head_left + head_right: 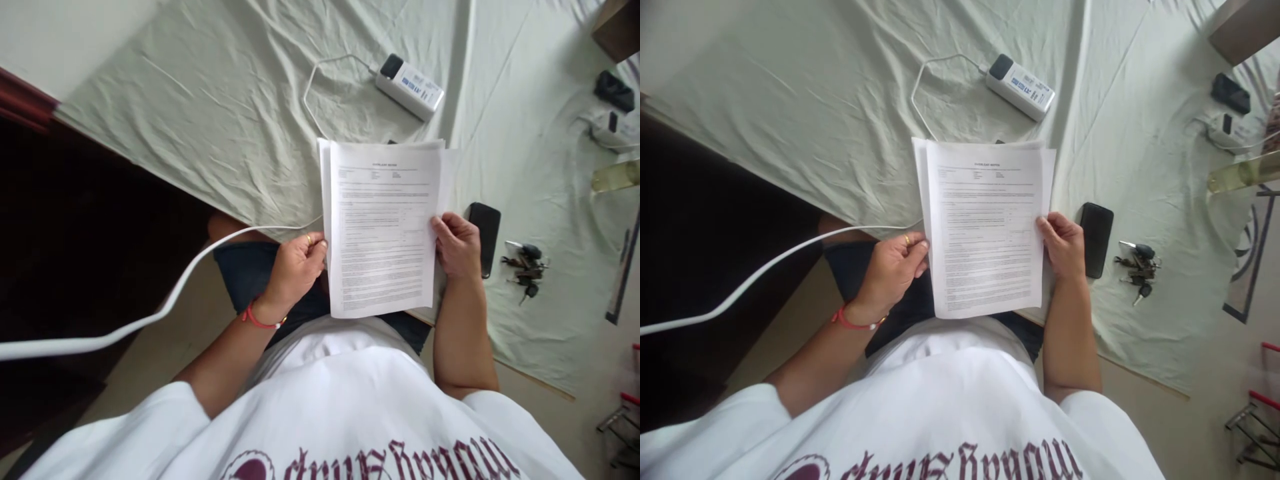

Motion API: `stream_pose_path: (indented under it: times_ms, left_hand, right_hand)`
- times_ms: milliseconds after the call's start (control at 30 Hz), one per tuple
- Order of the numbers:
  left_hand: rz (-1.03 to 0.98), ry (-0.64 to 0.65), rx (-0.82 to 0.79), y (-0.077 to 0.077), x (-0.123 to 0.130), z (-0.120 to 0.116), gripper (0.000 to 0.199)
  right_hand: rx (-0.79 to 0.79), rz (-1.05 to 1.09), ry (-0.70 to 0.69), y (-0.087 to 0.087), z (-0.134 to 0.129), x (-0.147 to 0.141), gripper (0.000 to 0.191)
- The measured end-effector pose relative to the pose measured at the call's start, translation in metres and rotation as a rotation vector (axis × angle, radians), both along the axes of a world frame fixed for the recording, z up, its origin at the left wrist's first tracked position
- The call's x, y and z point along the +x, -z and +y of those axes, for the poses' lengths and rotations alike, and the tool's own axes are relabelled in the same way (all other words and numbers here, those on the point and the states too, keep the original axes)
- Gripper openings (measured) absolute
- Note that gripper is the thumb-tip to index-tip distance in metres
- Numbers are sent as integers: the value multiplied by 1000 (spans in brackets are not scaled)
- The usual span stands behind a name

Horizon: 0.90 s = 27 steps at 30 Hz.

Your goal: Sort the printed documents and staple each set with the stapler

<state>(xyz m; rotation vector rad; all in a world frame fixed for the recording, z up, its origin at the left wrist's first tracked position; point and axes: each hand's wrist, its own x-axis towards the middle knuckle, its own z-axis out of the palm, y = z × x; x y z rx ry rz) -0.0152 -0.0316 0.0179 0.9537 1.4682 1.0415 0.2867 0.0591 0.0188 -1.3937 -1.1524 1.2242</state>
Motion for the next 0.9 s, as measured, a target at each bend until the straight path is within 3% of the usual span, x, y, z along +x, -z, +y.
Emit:
stream_pose_path:
  times_ms: [133, 233, 400, 633, 733, 900]
  left_hand:
    - [82, -56, 20, 5, 8, 10, 19]
    - [175, -51, 43, 4, 8, 14, 17]
    - [144, -30, -2, -1, 8, 15, 16]
    - [-36, -140, -110, -4, 12, 17, 15]
    - [-41, -150, -109, -3, 13, 18, 14]
    - [-51, -159, -123, -1, 13, 18, 18]
  right_hand:
    - [244, -204, 103, 7, 3, 0, 17]
    - [301, -263, 94, 9, 3, 1, 12]
    - [292, -260, 91, 10, 2, 1, 13]
    - [476, -105, 357, 11, 12, 8, 22]
    - [455, -42, 394, 8, 14, 11, 24]
    - [272, -49, 341, 3, 13, 12, 30]
